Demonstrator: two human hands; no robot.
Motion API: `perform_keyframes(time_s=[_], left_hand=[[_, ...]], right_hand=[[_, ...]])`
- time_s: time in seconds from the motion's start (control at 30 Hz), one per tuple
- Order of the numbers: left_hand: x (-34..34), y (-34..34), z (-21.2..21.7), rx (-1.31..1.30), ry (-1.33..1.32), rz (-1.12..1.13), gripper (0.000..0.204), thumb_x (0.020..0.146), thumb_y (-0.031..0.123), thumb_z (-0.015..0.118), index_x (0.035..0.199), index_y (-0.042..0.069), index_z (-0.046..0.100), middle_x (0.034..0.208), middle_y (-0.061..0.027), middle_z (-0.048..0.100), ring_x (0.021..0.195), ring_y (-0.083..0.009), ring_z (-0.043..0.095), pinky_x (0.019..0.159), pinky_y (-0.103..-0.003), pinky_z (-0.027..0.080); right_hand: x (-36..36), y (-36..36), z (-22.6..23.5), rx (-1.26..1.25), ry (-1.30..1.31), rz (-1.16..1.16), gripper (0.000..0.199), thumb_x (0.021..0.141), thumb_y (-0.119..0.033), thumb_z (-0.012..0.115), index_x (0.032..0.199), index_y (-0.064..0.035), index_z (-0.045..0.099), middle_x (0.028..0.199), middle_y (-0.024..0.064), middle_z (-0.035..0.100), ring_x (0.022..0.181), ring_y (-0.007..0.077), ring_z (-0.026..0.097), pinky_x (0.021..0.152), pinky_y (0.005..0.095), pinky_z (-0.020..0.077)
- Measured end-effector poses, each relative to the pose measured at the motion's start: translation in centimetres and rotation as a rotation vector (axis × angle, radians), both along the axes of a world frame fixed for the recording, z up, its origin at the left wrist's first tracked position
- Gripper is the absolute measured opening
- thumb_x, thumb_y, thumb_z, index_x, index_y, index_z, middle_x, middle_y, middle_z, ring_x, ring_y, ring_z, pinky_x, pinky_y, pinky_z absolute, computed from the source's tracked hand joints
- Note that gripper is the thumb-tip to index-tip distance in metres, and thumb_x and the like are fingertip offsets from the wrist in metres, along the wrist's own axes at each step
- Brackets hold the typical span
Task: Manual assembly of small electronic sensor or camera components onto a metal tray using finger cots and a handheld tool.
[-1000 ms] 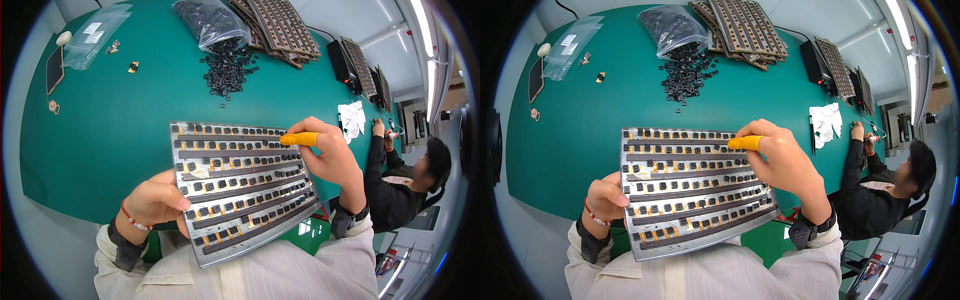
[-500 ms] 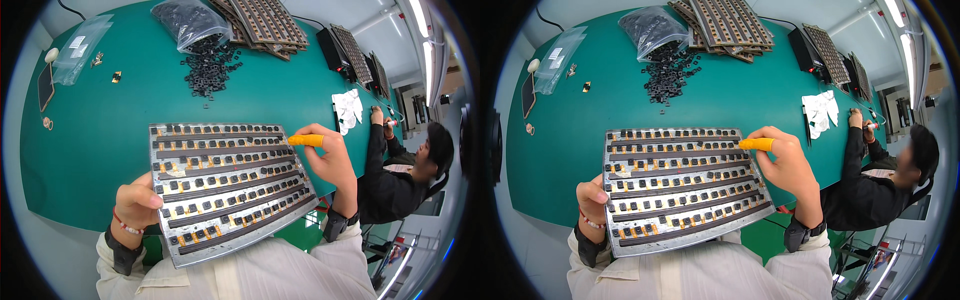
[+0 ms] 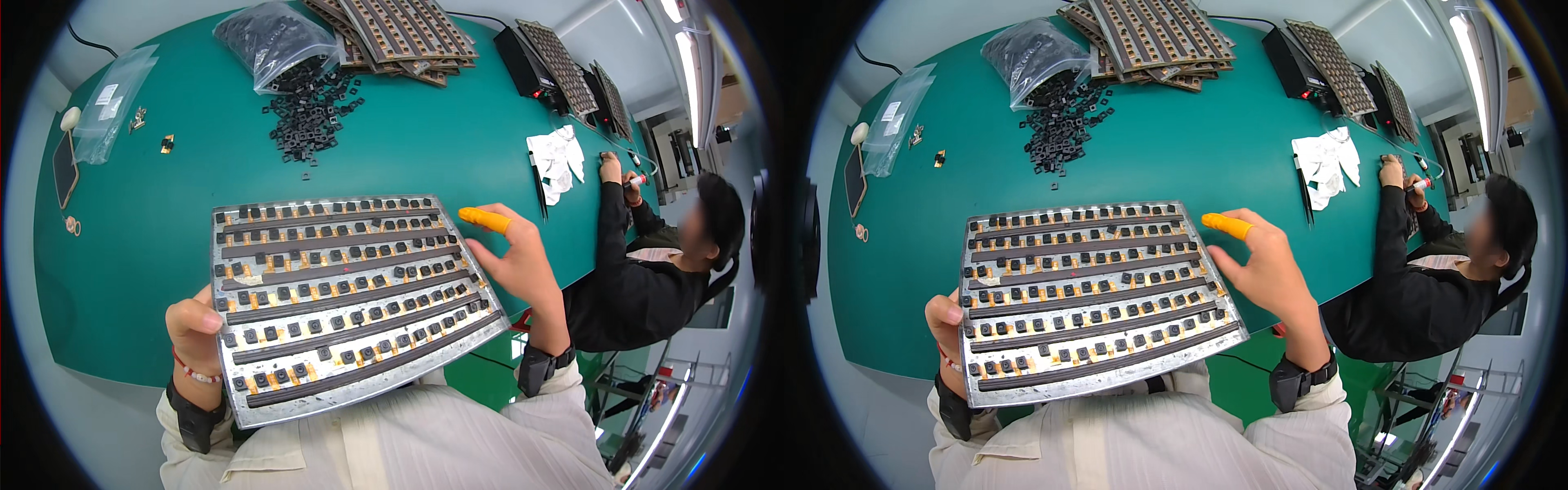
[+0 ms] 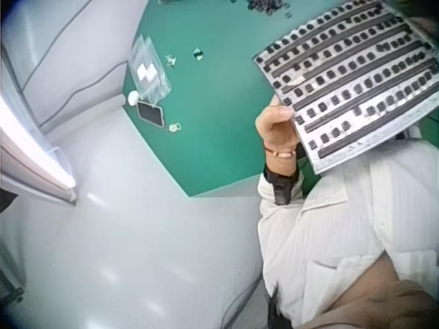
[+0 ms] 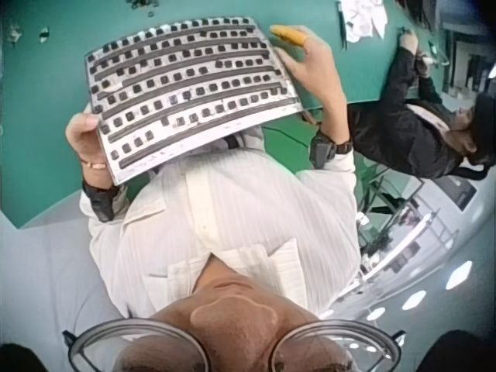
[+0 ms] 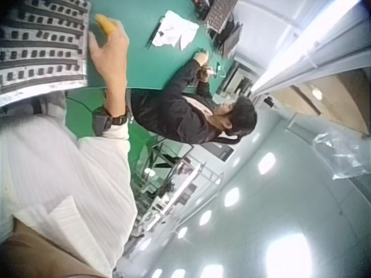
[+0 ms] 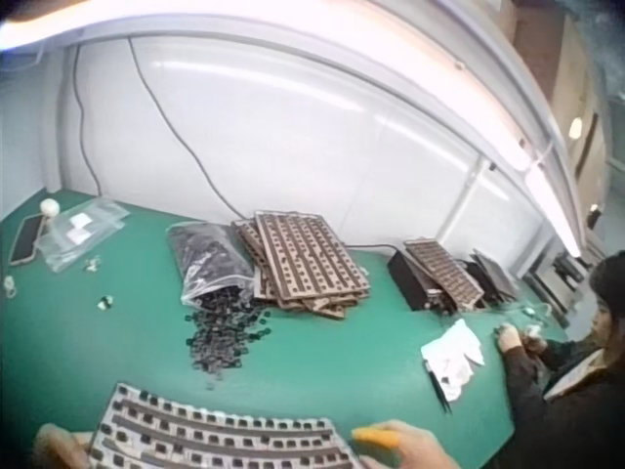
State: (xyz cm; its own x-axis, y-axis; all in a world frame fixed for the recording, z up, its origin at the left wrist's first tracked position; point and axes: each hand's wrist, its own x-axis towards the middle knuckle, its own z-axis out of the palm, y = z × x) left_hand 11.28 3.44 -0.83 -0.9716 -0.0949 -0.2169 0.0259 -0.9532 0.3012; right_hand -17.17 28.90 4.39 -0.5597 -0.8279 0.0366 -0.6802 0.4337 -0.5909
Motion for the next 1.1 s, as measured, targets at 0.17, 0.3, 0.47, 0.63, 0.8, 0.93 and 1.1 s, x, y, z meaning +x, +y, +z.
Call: perform_keyframes(time_s=[0.17, 0.3, 0.47, 0.63, 0.8, 0.93, 1.1], left_hand=[[-0.2, 0.0, 0.2, 0.043, 0.058, 0.008, 0.081, 0.067, 0.02, 0.055, 0.14, -0.011, 0.038, 0.138, -0.0303, 0.05, 0.121, -0.0385, 0.057, 0.104, -0.046, 0.045], [-0.1, 0.0, 0.1, 0.031, 0.048, 0.007, 0.08, 0.067, 0.02, 0.055, 0.139, -0.011, 0.038, 0.137, -0.0306, 0.051, 0.12, -0.0385, 0.057, 0.102, -0.046, 0.047], [-0.1, 0.1, 0.0, 0.051, 0.059, 0.028, 0.08, 0.068, 0.019, 0.054, 0.139, -0.012, 0.039, 0.137, -0.0308, 0.051, 0.121, -0.0386, 0.057, 0.104, -0.046, 0.045], [0.0, 0.0, 0.1, 0.032, 0.025, 0.043, 0.079, 0.067, 0.017, 0.054, 0.14, -0.012, 0.038, 0.138, -0.031, 0.05, 0.122, -0.039, 0.057, 0.105, -0.046, 0.044], [0.2, -0.2, -0.3, 0.024, 0.031, 0.0, 0.081, 0.067, 0.015, 0.055, 0.14, -0.012, 0.036, 0.138, -0.0311, 0.049, 0.124, -0.0384, 0.055, 0.107, -0.046, 0.042], [0.2, 0.0, -0.1, 0.066, 0.085, 0.008, 0.081, 0.067, 0.016, 0.055, 0.14, -0.012, 0.036, 0.139, -0.0307, 0.049, 0.125, -0.038, 0.054, 0.108, -0.046, 0.041], [0.1, 0.2, -0.1, -0.024, -0.018, -0.002, 0.085, 0.064, 0.016, 0.058, 0.141, -0.013, 0.036, 0.138, -0.029, 0.05, 0.124, -0.0364, 0.055, 0.106, -0.042, 0.042]], right_hand=[[0.3, -0.6, -0.8, 0.018, -0.013, 0.066, 0.05, 0.078, -0.009, 0.076, 0.124, 0.0014, 0.061, 0.122, 0.0149, 0.061, 0.107, 0.0319, 0.062, 0.092, 0.036, 0.0496], [1.0, -1.3, -1.0, -0.057, -0.048, 0.063, 0.049, 0.078, -0.002, 0.071, 0.125, 0.0028, 0.06, 0.129, 0.0145, 0.056, 0.118, 0.0328, 0.057, 0.1, 0.0372, 0.046], [0.5, -1.7, -2.4, -0.046, 0.054, 0.181, 0.042, 0.082, 0.004, 0.061, 0.124, 0.0027, 0.06, 0.128, 0.0132, 0.056, 0.119, 0.0299, 0.055, 0.101, 0.0363, 0.0451], [0.3, -1.9, -3.0, -0.091, 0.08, 0.227, 0.037, 0.085, 0.002, 0.058, 0.122, 0.002, 0.062, 0.123, 0.0125, 0.06, 0.117, 0.0278, 0.056, 0.099, 0.0348, 0.0468], [-0.4, -1.7, -2.9, -0.07, 0.056, 0.269, 0.037, 0.086, 0.005, 0.055, 0.122, 0.0017, 0.062, 0.123, 0.0125, 0.06, 0.117, 0.0289, 0.056, 0.098, 0.0352, 0.0474], [0.0, -2.0, -2.1, -0.056, 0.046, 0.246, 0.039, 0.083, 0.004, 0.059, 0.122, 0.0013, 0.062, 0.125, 0.0136, 0.059, 0.118, 0.0305, 0.056, 0.1, 0.0357, 0.0468], [-1.6, -1.0, -0.6, 0.006, 0.142, 0.174, 0.04, 0.079, 0.003, 0.067, 0.119, 0.0012, 0.063, 0.124, 0.0156, 0.06, 0.112, 0.0326, 0.06, 0.095, 0.0368, 0.0496]])
